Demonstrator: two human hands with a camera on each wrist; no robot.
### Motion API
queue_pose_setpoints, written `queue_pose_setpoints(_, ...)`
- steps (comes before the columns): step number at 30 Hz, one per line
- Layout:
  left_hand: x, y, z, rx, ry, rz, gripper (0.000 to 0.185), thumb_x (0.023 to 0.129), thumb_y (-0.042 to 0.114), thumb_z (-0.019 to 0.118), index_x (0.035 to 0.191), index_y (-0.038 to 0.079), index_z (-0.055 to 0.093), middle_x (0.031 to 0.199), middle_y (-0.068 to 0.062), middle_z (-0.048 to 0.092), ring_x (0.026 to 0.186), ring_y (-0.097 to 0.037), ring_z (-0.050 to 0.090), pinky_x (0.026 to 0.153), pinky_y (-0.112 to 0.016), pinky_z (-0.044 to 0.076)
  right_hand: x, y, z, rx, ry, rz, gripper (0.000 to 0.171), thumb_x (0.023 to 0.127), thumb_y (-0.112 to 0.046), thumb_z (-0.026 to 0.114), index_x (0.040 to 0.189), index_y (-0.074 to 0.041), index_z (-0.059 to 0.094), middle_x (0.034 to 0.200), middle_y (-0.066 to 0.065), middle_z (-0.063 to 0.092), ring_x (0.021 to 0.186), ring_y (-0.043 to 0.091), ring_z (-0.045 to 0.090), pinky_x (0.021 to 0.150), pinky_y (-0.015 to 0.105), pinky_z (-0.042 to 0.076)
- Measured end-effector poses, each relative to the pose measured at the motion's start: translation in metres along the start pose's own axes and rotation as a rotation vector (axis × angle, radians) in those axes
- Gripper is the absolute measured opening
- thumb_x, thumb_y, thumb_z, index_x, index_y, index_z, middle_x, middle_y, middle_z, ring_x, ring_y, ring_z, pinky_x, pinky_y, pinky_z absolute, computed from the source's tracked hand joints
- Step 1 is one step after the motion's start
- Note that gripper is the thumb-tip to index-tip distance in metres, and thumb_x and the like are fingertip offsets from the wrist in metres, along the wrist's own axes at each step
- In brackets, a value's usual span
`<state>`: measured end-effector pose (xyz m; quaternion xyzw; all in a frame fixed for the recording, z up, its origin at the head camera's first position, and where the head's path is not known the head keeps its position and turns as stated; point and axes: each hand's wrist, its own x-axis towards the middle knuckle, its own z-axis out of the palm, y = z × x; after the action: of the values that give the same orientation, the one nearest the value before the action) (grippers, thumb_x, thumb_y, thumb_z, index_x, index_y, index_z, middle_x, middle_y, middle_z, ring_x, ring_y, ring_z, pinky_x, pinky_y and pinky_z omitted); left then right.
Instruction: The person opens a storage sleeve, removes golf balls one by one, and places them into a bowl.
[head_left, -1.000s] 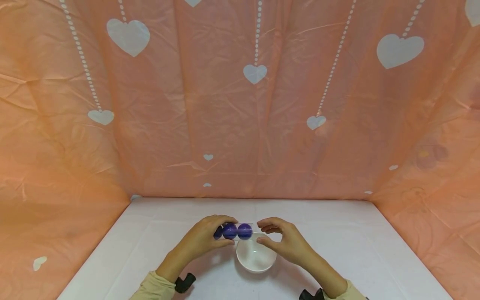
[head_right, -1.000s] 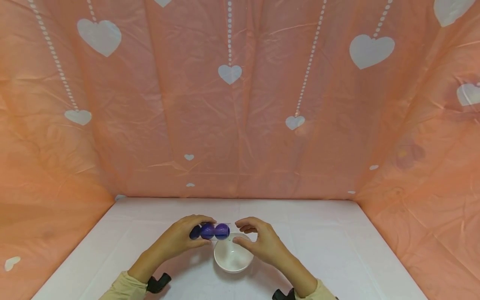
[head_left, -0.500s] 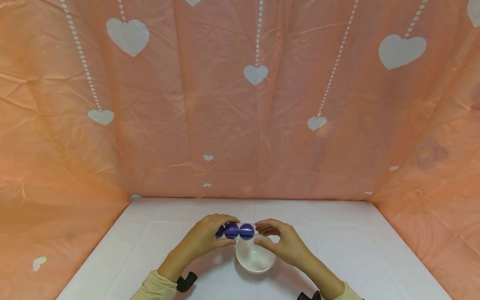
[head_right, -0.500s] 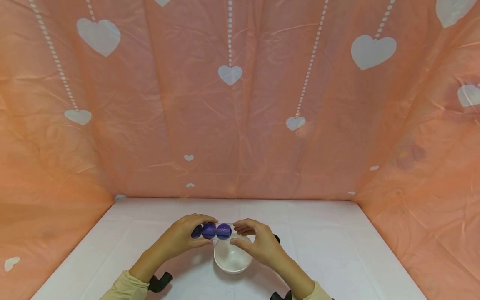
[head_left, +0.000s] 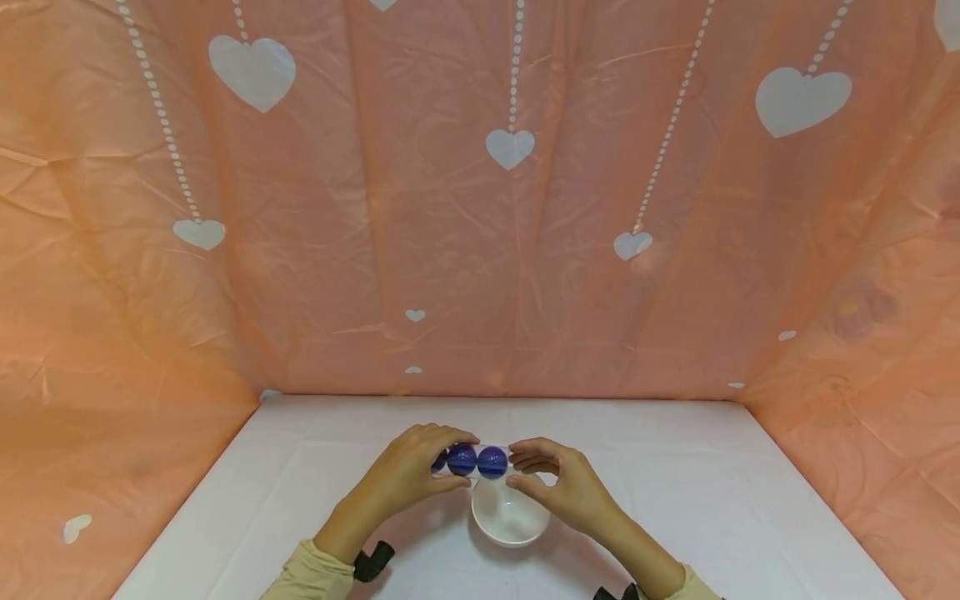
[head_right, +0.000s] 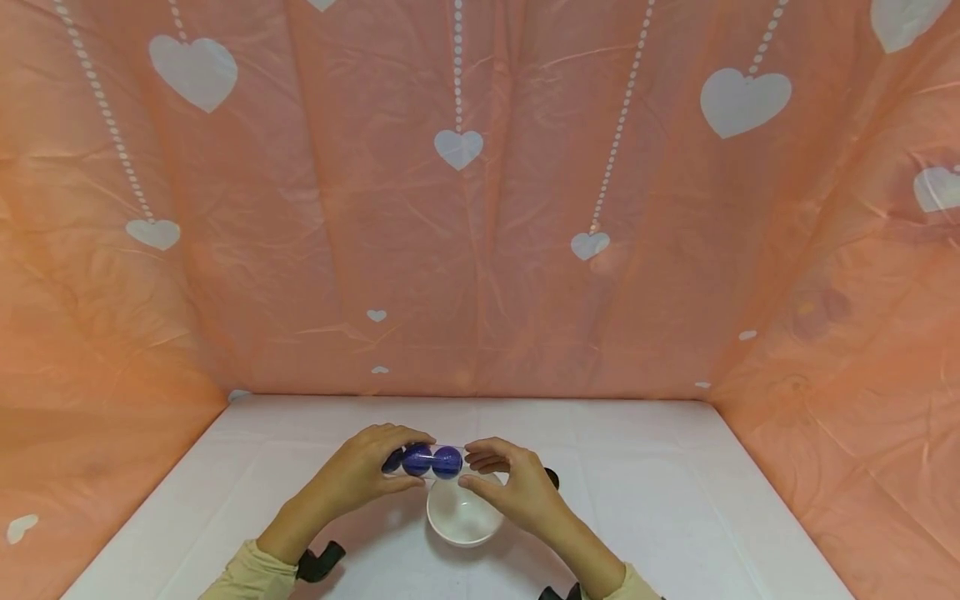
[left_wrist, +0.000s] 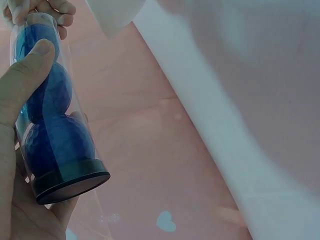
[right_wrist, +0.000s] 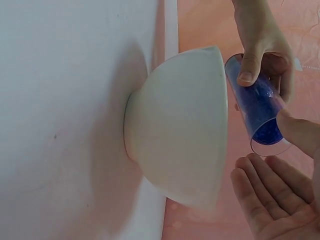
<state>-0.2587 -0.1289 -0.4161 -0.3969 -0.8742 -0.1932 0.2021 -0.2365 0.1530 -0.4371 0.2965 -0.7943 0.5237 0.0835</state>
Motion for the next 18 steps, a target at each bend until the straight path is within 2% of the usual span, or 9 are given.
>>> queue_pose_setpoints(12, -0.0003, -0.0014, -0.0023, 0.043, 0.032, 0.049, 0.058, 0.081, 0.034, 0.096, 0.132, 0.019, 0.072, 0.12, 0.005, 0.076, 0.106, -0.016, 0.07, 0.098, -0.043, 0.058, -0.0015, -0.0003, 0.0024, 0.008, 0.01, -0.011, 0.042, 0.094, -0.018, 0.085, 0.129, 0.0, 0.07, 0.117, 0.008, 0.078, 0.102, 0.018, 0.076, 0.095, 0.035, 0.062)
queue_pose_setpoints(18, -0.001, -0.0008, -0.0039, 0.063, 0.031, 0.05, 0.058, 0.082, 0.035, 0.095, 0.132, 0.019, 0.072, 0.119, 0.005, 0.076, 0.107, -0.015, 0.07, 0.098, -0.042, 0.058, -0.0016, -0.0012, 0.0024, 0.016, 0.001, -0.006, 0.043, 0.094, -0.017, 0.085, 0.13, 0.0, 0.07, 0.118, 0.007, 0.078, 0.103, 0.017, 0.076, 0.095, 0.034, 0.062)
